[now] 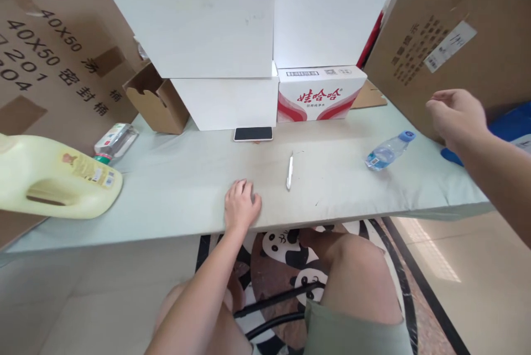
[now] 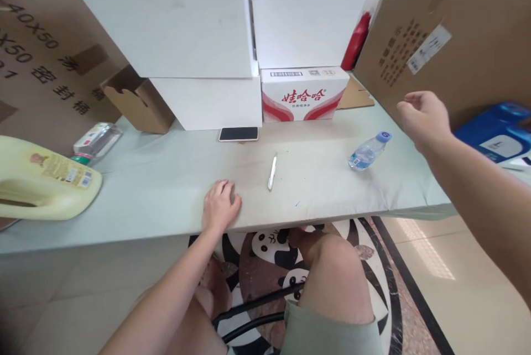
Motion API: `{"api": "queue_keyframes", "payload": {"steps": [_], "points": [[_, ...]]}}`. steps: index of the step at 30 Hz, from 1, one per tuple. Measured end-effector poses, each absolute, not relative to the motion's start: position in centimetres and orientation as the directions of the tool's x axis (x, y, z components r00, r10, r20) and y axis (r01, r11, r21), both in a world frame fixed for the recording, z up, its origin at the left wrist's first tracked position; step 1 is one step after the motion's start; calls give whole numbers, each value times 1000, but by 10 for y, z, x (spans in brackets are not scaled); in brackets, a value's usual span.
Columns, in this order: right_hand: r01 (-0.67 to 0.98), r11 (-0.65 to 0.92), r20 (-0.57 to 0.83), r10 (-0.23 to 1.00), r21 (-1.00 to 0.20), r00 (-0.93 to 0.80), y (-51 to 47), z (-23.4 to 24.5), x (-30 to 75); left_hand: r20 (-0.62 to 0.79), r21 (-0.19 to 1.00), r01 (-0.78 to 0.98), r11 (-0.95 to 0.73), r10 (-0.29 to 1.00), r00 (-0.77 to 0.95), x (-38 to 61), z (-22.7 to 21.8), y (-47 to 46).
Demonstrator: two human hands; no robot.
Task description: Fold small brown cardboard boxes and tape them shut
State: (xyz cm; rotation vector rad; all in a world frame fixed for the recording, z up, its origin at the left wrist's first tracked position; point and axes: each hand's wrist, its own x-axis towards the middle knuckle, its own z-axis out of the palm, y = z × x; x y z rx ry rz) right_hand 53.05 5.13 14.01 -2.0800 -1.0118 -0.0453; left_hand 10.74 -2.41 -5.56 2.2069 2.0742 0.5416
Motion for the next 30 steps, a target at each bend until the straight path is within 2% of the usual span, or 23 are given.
{"api": "queue_keyframes", "payload": {"steps": [3,5,7,9,11,13,16,19,21,23,25,28,30], "points": [[776,-320,435,683,-544,587,52,142,506,194,370,924,-94,981,23,105,-54,-28],[848,-244,448,762,-470,468,58,139,475,203,478,872,-101,979,2,101,-51,-31],[909,-86,411,872,-409,267,66,134,434,228,599,790,-126,974,-18,97,-48,-35],[923,126,366,930,-364,18,77,126,387,221,698,703,-137,975,-31,92,-43,-36],[888,310,337,922,-339,-193,93,113,337,244,758,626,-182,970,-15,85,-39,-35],[842,431,319,888,-324,-332,112,98,284,281,774,592,-225,960,-3,77,-35,-30],[765,554,278,831,-328,-482,144,75,201,192,821,555,-133,980,-49,61,-32,-17],[646,672,267,739,-362,-619,172,64,115,161,875,475,-97,982,-97,44,-32,-4],[580,732,273,676,-358,-685,187,68,61,152,904,420,-83,979,-135,34,-31,2],[590,749,290,661,-301,-692,201,78,15,145,927,367,-72,973,-177,27,-30,6],[659,709,272,705,-253,-655,215,91,-22,143,946,316,-72,968,-205,23,-29,8],[759,627,173,779,-177,-603,228,105,-52,137,961,263,-82,970,-200,19,-29,9],[764,629,150,777,-139,-612,226,109,-54,140,963,259,-79,964,-224,15,-29,9]]}}
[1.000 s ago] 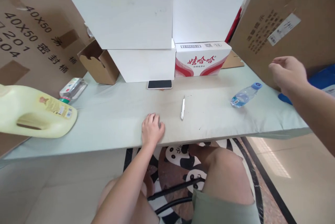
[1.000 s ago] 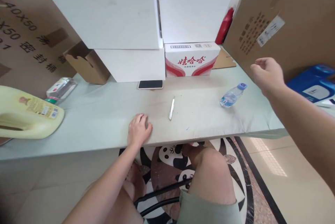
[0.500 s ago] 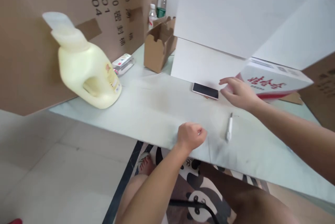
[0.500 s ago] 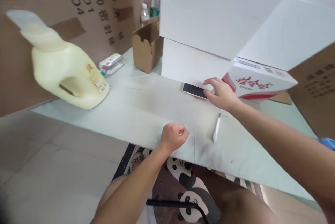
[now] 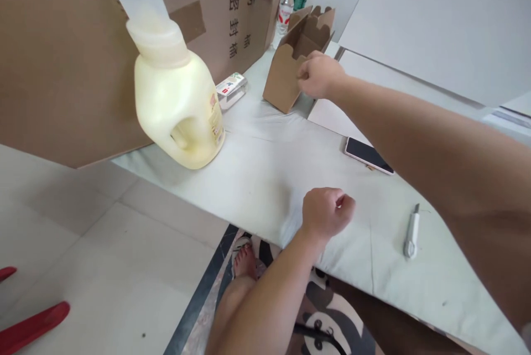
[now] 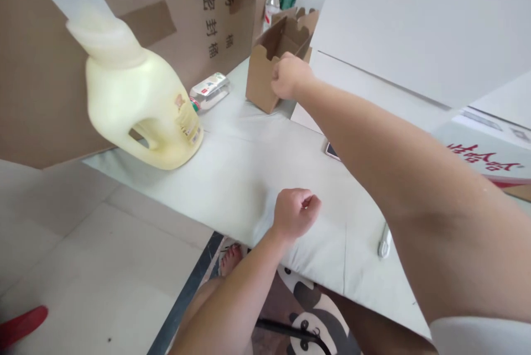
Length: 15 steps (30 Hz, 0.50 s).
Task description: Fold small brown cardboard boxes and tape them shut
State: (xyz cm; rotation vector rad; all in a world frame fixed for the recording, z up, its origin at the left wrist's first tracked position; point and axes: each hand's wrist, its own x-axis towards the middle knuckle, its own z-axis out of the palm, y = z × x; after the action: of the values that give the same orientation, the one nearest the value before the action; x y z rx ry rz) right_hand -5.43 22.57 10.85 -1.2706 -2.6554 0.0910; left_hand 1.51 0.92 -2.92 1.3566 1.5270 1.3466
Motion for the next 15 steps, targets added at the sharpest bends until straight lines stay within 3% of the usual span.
{"api": "queue_keyframes", "payload": {"steps": [4,7,9,10,12,14,15], "points": [[643,759,243,645,-100,-724,182,108,-17,272,945,297,-137,836,-477,-6,-26,8],[625,776,356,609,-83,-709,127,108,45,438,897,309,-317,534,-723,-32,-17,5],[634,771,483,581,-66,-656,87,108,97,434,864,309,-398,276,-858,-47,-10,2],[635,770,554,556,-63,-620,69,106,123,406,861,287,-420,228,-885,-52,-6,0],[590,805,728,438,-58,-527,36,100,175,397,859,267,-437,239,-886,-55,-1,-2],[577,814,827,363,-59,-428,11,88,218,431,863,222,-453,432,-792,-49,2,-4],[598,797,831,389,-87,-398,2,80,234,457,861,183,-474,565,-687,-43,3,-4]]}}
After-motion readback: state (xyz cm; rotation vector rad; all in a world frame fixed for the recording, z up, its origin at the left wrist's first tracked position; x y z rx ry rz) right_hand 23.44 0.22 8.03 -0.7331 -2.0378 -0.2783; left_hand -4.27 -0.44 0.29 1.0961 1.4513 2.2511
